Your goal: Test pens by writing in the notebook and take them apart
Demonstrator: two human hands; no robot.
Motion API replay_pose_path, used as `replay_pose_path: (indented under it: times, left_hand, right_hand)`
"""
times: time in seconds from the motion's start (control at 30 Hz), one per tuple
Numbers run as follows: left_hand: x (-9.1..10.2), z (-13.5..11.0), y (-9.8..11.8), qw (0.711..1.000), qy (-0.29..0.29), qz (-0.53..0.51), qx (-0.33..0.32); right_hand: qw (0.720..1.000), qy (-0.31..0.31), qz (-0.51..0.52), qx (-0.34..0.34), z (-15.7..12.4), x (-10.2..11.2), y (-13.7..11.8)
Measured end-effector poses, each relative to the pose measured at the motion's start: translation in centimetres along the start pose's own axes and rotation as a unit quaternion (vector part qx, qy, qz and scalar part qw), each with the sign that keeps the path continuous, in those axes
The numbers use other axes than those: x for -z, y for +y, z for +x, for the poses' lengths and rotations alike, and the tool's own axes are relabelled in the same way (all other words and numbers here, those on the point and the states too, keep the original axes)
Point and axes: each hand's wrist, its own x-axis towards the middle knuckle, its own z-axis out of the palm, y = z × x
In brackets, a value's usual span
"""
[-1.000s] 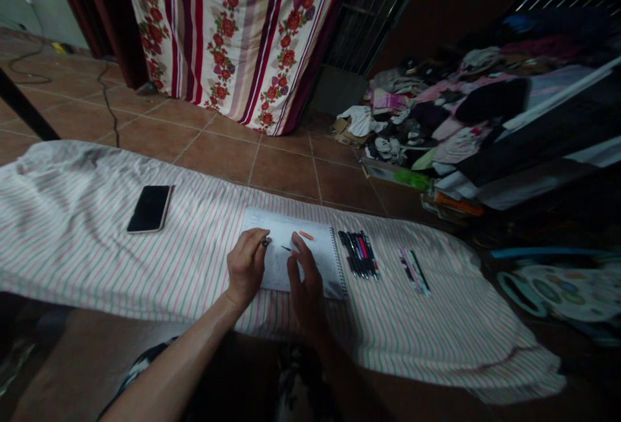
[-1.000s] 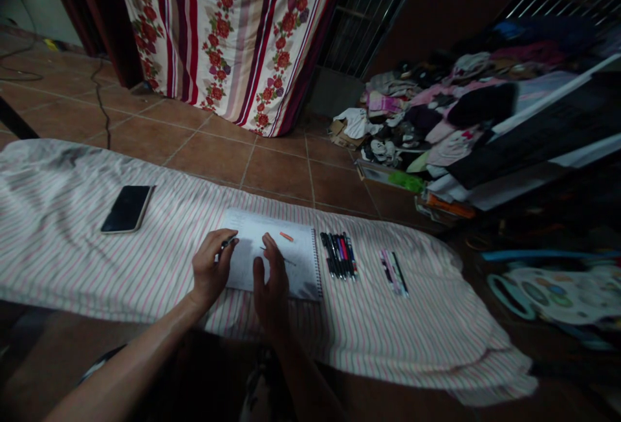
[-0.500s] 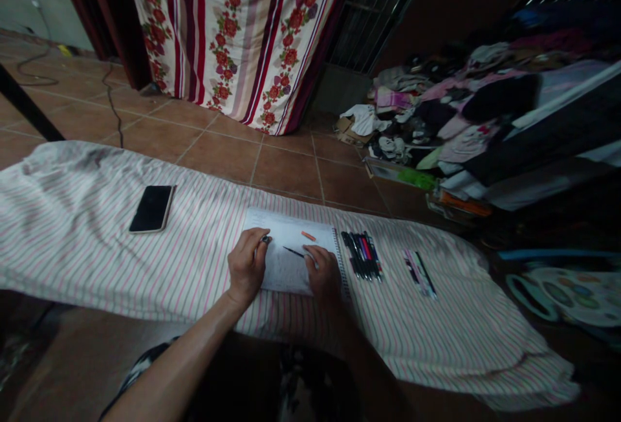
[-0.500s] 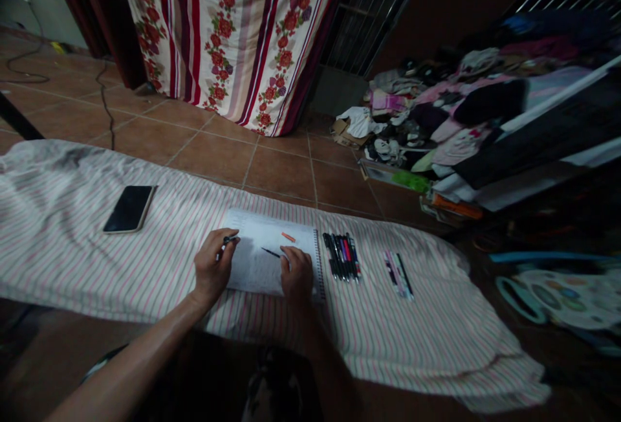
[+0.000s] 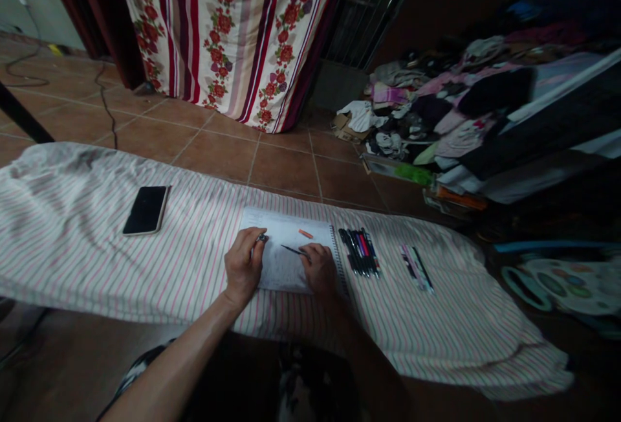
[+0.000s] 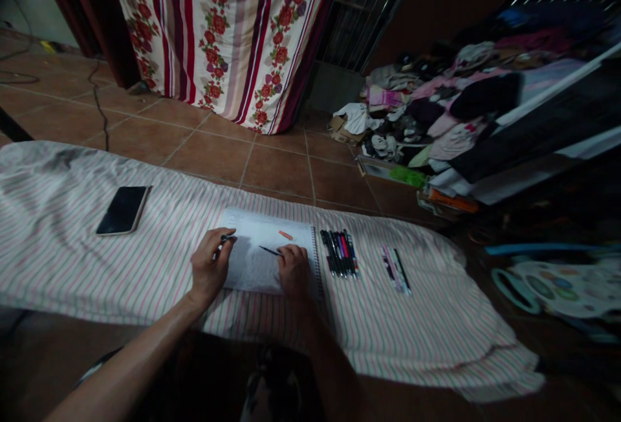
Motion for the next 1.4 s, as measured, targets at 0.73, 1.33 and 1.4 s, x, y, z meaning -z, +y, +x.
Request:
replay_pose_path:
  times: [0.73, 1.33, 1.4]
  left_hand:
    - [-0.6, -0.6, -0.4, 0.999, -0.034, -0.004, 0.022]
    - [-0.1, -2.1, 0.6, 0.994, -0.035, 0.072, -0.074]
    - [0.3, -2.7, 1.1, 0.995, -0.045, 0.049, -0.069]
  right_hand:
    - [0.989, 0.063, 0.125, -0.038, 1.3, 0.8, -0.2]
    - [0.69, 0.03, 0.651, -0.315, 0.1, 10.0, -4.2]
    - [0.67, 0.029, 0.676, -0.304, -0.6, 12.2, -5.1]
